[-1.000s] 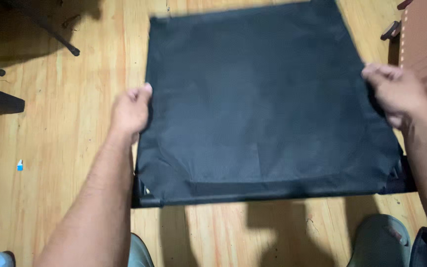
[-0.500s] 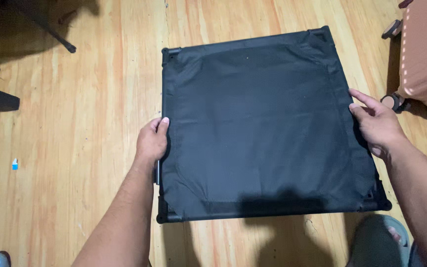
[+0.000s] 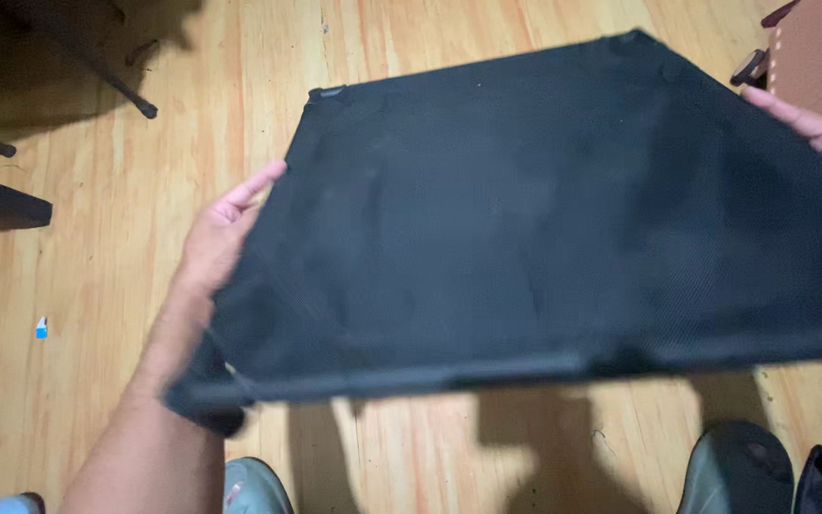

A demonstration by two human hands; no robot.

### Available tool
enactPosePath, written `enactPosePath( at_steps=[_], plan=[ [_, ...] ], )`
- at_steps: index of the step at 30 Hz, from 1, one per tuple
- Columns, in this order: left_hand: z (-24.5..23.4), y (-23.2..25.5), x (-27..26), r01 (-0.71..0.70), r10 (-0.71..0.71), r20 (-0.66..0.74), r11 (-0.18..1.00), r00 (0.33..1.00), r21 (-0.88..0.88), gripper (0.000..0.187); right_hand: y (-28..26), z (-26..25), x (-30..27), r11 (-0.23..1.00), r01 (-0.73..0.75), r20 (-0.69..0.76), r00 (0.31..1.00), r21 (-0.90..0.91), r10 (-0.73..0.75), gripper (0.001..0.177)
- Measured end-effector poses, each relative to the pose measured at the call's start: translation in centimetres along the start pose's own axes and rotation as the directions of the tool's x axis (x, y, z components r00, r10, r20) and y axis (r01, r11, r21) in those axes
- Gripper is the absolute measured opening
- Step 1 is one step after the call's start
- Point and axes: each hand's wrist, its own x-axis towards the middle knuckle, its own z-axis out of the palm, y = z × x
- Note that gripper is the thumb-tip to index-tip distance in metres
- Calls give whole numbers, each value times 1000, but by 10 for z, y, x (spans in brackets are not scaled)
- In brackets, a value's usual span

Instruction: The person assembles a small black folding stool by inserting four metal legs into the fabric frame corners. They then flip the stool upright and test its stability.

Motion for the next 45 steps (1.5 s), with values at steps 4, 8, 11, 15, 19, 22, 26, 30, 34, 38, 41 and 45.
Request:
enactPosePath(
  at_steps=[4, 8, 11, 15, 19, 22, 26, 30, 34, 38, 41, 45],
  plan=[
    [3, 22, -1, -156, 160, 37, 983, 986, -97, 44, -19, 21, -6, 992, -90, -194, 978, -84, 73, 33],
    [17, 36, 9, -41, 114, -227, 951, 967, 305, 24, -39, 30, -14, 979, -159, -314, 943, -131, 112, 25],
    [20, 34, 7, -32, 176, -316, 911, 932, 412, 25, -38, 32, -18, 944, -252, -375, 913, -212, 160, 23],
    [23, 26, 12, -15, 190, -368, 904, 910, 428, 31, -25, 30, -9, 999, -22, -250, 968, 30, 29, 19],
    [29, 3, 25, -15, 152, -360, 935, 921, 355, 31, -15, 36, -5, 973, -200, -291, 930, 114, 225, 20],
    [35, -22, 31, 150, 29, -416, 909, 909, 390, 33, -5, 47, -7, 929, -364, -322, 873, 72, 367, 26],
    [35, -64, 29, 354, -107, -478, 811, 872, 465, 35, 28, 60, -9, 869, -495, -413, 789, 10, 454, 34],
    [24, -117, 26, 366, -128, -447, 785, 885, 500, 33, 87, 70, -18, 848, -518, -362, 817, -115, 450, 42],
    [11, -169, 18, 406, -172, -438, 750, 882, 523, 33, 149, 89, -35, 841, -530, -283, 827, -110, 485, 44],
    [3, -203, 11, 423, -112, -453, 602, 885, 677, 41, 192, 108, -52, 865, -502, -298, 826, -3, 478, 40],
    [5, -215, 5, 447, -129, -472, 605, 872, 660, 44, 205, 114, -61, 856, -516, -263, 822, 35, 506, 39],
    [10, -213, -1, 450, -152, -462, 612, 874, 650, 51, 202, 122, -65, 855, -511, -271, 839, -89, 472, 47]
  ],
)
